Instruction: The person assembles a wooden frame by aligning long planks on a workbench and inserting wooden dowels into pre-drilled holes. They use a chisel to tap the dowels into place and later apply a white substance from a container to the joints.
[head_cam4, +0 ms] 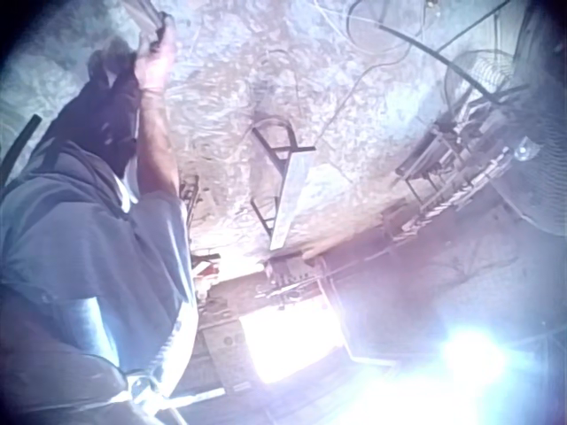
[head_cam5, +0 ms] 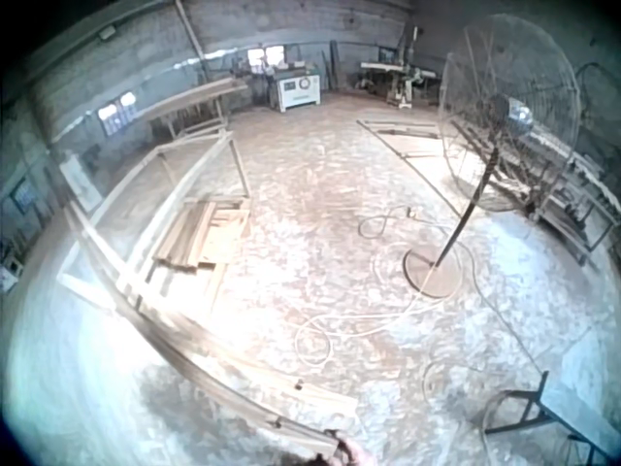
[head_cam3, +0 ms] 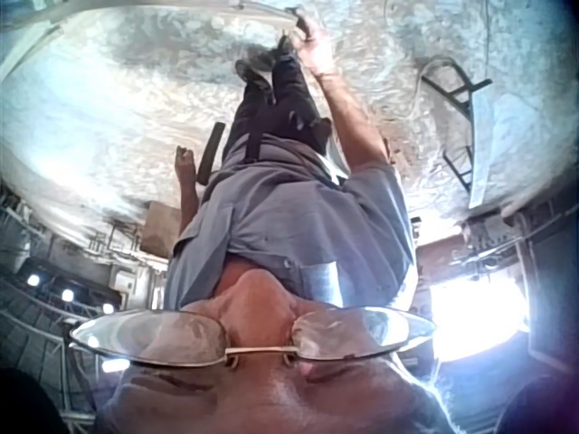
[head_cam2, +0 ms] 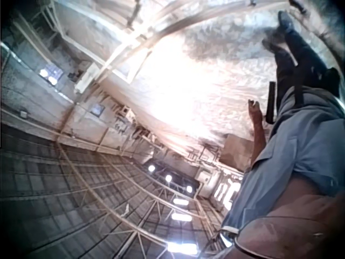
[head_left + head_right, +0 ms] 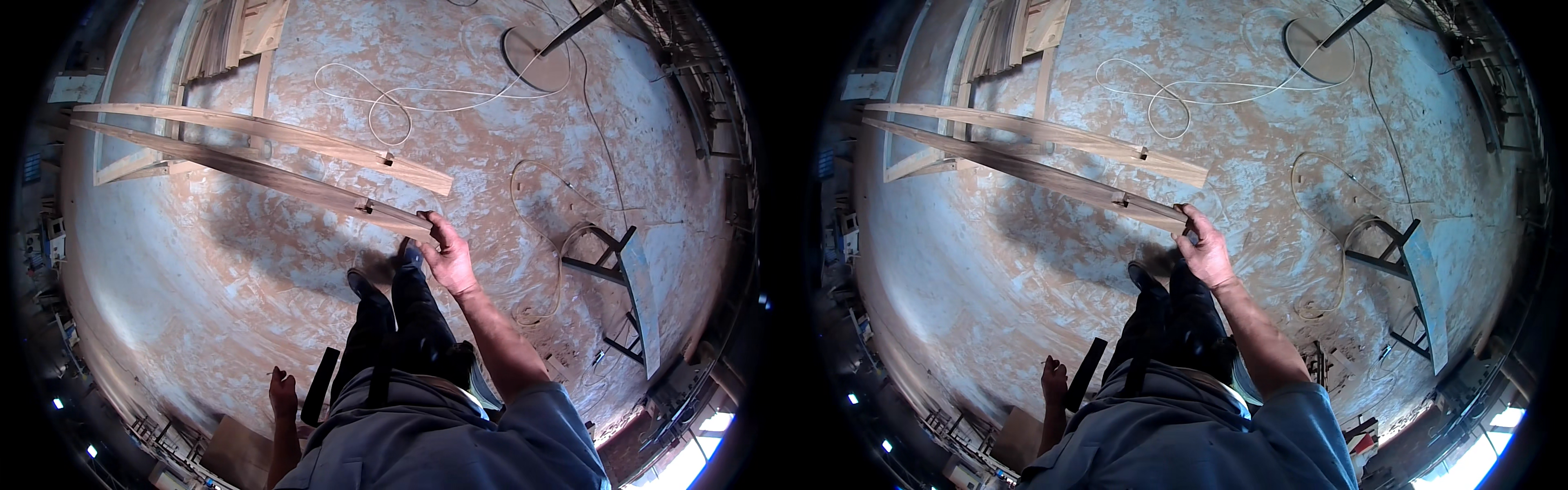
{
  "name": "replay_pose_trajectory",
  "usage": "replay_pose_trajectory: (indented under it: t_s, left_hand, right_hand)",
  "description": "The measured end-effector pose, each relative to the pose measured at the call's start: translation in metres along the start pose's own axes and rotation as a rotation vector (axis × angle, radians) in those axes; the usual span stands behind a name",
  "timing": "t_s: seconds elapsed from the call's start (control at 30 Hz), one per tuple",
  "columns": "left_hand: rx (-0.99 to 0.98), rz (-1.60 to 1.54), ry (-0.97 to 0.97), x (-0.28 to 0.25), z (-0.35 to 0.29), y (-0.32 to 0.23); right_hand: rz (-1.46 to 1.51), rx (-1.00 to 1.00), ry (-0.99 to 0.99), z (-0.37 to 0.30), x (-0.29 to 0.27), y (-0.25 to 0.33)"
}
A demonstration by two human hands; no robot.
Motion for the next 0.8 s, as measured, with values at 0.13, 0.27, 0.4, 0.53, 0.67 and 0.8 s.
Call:
replay_pose_trajectory:
  t_s: [0.13, 0.27, 0.4, 0.53, 0.67, 0.8]
  left_hand:
    - [0.010, 0.001, 0.000, -0.0019, 0.0004, -0.0004]
    - [0.001, 0.028, 0.001, -0.0011, 0.0005, 0.0001]
    - [-0.006, 0.036, 0.010, 0.0000, -0.0012, -0.0036]
    - [-0.006, 0.032, 0.009, -0.0001, -0.0024, -0.0018]
    - [-0.001, 0.023, 0.015, 0.0008, -0.0005, 0.0004]
    - [-0.023, 0.012, 0.021, 0.0043, -0.0058, -0.0064]
  right_hand:
    - [-0.015, 0.013, 0.007, 0.0005, -0.0005, 0.0043]
    - [-0.011, 0.022, 0.015, 0.0008, -0.0003, 0.0029]
    - [0.006, 0.040, 0.006, 0.0004, 0.0002, 0.0000]
    - [0.056, 0.049, -0.002, 0.0003, 0.0003, -0.0010]
    - [0.065, 0.062, -0.002, 0.0013, -0.0003, -0.0007]
    - [0.061, 0.052, -0.008, 0.0014, -0.0005, -0.0002]
Point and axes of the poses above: each hand's wrist, its own z-axis towards the middle knuckle, its own x-axis out of the palm, y = z × x, the point moved 6 cm from there along z, towards the middle knuckle, and after that the axes turned 7 degrees about -z, right-handed, at the moved point
